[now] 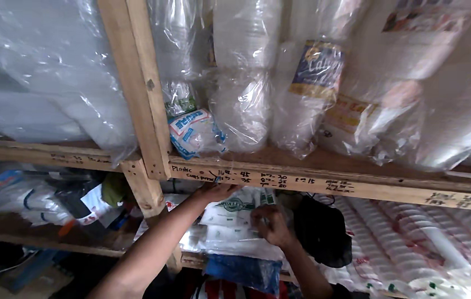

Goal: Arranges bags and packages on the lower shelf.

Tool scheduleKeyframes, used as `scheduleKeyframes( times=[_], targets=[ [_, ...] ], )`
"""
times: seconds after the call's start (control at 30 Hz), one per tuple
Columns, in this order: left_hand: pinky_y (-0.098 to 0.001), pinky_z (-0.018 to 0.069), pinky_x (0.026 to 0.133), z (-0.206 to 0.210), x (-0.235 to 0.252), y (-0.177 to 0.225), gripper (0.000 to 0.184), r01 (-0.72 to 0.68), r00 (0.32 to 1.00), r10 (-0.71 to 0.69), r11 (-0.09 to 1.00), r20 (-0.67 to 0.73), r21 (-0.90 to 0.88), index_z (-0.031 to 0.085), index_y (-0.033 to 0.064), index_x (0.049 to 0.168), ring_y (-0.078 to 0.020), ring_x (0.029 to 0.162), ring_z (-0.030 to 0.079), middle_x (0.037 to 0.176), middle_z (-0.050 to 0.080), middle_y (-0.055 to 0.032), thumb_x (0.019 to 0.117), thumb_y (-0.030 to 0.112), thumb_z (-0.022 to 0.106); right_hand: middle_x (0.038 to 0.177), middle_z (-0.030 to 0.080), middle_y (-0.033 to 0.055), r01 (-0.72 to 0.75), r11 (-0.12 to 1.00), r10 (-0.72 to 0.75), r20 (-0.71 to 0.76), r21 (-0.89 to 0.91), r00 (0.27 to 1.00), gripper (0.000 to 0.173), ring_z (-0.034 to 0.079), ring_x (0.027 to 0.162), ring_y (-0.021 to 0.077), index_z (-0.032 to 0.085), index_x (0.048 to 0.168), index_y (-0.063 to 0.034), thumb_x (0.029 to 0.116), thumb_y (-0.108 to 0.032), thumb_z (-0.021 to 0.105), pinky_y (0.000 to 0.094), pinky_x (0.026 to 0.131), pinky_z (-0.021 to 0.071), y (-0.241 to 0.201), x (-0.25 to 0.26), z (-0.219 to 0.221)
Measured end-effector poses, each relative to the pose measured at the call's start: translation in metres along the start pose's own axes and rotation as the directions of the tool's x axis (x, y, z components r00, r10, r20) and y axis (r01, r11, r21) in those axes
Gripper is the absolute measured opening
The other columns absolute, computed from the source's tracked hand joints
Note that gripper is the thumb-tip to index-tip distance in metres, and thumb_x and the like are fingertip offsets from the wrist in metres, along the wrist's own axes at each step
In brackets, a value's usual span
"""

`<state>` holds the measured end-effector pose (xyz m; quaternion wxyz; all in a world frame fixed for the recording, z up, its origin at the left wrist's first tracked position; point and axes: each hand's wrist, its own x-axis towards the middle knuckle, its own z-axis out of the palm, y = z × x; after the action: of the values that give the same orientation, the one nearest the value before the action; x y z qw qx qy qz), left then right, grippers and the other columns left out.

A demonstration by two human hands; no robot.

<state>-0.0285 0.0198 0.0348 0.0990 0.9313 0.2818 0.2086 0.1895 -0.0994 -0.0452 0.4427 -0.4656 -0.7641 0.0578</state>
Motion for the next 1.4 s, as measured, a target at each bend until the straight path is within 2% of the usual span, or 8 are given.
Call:
scheduleKeyframes(
  times=[0.13, 0.4, 0.5, 0.6, 0.83, 0.97, 1.1, 1.4],
  targets=[
    [-0.0583, 0.0379, 0.112, 0.002, -0.001, 0.004, 0.055, -0.016, 0.999, 0.018, 0.999, -0.042, 0.031, 0.065, 0.0021, 0.130, -0.0366, 0.131, 0.057, 0.132, 0.064, -0.0225, 0.1089, 0.045, 0.037, 0.101, 0.072, 0.0179, -0.081, 0.996, 0.076, -0.203, -0.020, 0.976, 0.041, 0.070, 0.076, 0.0246, 0.066, 0.124, 0.0056, 0.0907, -0.017, 0.071, 0.0391, 0.070, 0.0594, -0.017, 0.023, 0.003],
    [-0.0538, 0.0339, 0.117, -0.008, -0.002, 0.013, 0.053, 0.097, 0.994, -0.099, 0.994, 0.045, 0.043, 0.056, -0.0003, 0.141, -0.0371, 0.139, 0.050, 0.142, 0.057, -0.0248, 0.1109, 0.038, 0.035, 0.094, 0.073, 0.0163, 0.117, 0.992, -0.125, -0.289, -0.046, 0.949, 0.010, 0.071, 0.091, 0.0260, 0.075, 0.083, 0.0001, 0.0818, -0.009, 0.072, 0.0368, 0.079, 0.0596, -0.013, 0.030, 0.013],
    [-0.0549, 0.0311, 0.118, -0.013, -0.002, 0.016, 0.053, 0.148, 0.983, -0.152, 0.988, 0.099, 0.043, 0.054, -0.0003, 0.143, -0.0380, 0.141, 0.047, 0.144, 0.055, -0.0257, 0.1112, 0.038, 0.034, 0.079, 0.072, 0.0103, 0.056, 0.996, -0.053, -0.050, 0.063, 0.997, 0.028, 0.069, 0.073, 0.0207, 0.073, 0.092, 0.0020, 0.0891, -0.024, 0.062, 0.0412, 0.069, 0.0583, -0.013, 0.013, 0.001],
    [-0.0557, 0.0304, 0.118, -0.010, 0.000, 0.016, 0.053, 0.147, 0.985, -0.149, 0.989, 0.087, 0.025, 0.055, -0.0004, 0.142, -0.0384, 0.140, 0.047, 0.144, 0.055, -0.0258, 0.1111, 0.038, 0.034, 0.072, 0.068, 0.0115, -0.069, 0.996, 0.077, -0.150, 0.058, 0.986, 0.044, 0.062, 0.055, 0.0178, 0.064, 0.122, 0.0090, 0.0944, -0.025, 0.065, 0.0367, 0.055, 0.0550, -0.020, 0.022, 0.001],
    [-0.0540, 0.0342, 0.116, -0.014, -0.003, 0.017, 0.050, 0.127, 0.988, -0.125, 0.992, 0.087, -0.021, 0.060, 0.0008, 0.138, -0.0364, 0.137, 0.052, 0.140, 0.059, -0.0243, 0.1106, 0.036, 0.037, 0.107, 0.070, 0.0218, 0.048, 0.998, -0.048, -0.001, 0.035, 0.999, 0.019, 0.067, 0.104, 0.0349, 0.075, 0.093, 0.0011, 0.0795, -0.012, 0.070, 0.0496, 0.090, 0.0555, -0.016, 0.026, 0.002],
    [-0.0559, 0.0337, 0.116, -0.009, 0.006, 0.004, 0.038, 0.137, 0.959, -0.120, 0.989, 0.258, -0.048, 0.060, 0.0104, 0.141, -0.0344, 0.138, 0.050, 0.145, 0.057, -0.0164, 0.1069, 0.022, 0.047, 0.086, 0.074, 0.0179, -0.023, 0.998, 0.023, 0.002, 0.053, 1.000, 0.027, 0.072, 0.082, 0.0293, 0.075, 0.087, 0.0053, 0.0901, -0.017, 0.060, 0.0481, 0.078, 0.0581, -0.007, 0.016, -0.003],
    [-0.0589, 0.0391, 0.110, -0.004, 0.007, 0.000, 0.034, 0.034, 0.970, -0.033, 0.999, 0.240, 0.000, 0.065, 0.0072, 0.132, -0.0375, 0.129, 0.057, 0.134, 0.064, -0.0194, 0.1037, 0.006, 0.045, 0.113, 0.070, 0.0274, -0.216, 0.976, 0.206, -0.272, -0.009, 0.940, 0.031, 0.073, 0.097, 0.0333, 0.069, 0.115, 0.0111, 0.0904, -0.007, 0.071, 0.0417, 0.087, 0.0611, -0.017, 0.045, 0.002],
    [-0.0565, 0.0404, 0.109, 0.004, -0.012, 0.005, 0.028, -0.029, 0.993, 0.028, 1.000, 0.111, 0.008, 0.058, -0.0015, 0.129, -0.0419, 0.127, 0.056, 0.131, 0.061, -0.0246, 0.1016, 0.006, 0.056, 0.102, 0.074, 0.0222, -0.032, 0.999, 0.014, -0.364, -0.042, 0.931, 0.017, 0.072, 0.098, 0.0342, 0.075, 0.097, 0.0055, 0.0820, -0.003, 0.075, 0.0457, 0.090, 0.0586, 0.000, 0.049, 0.017]
  ],
)
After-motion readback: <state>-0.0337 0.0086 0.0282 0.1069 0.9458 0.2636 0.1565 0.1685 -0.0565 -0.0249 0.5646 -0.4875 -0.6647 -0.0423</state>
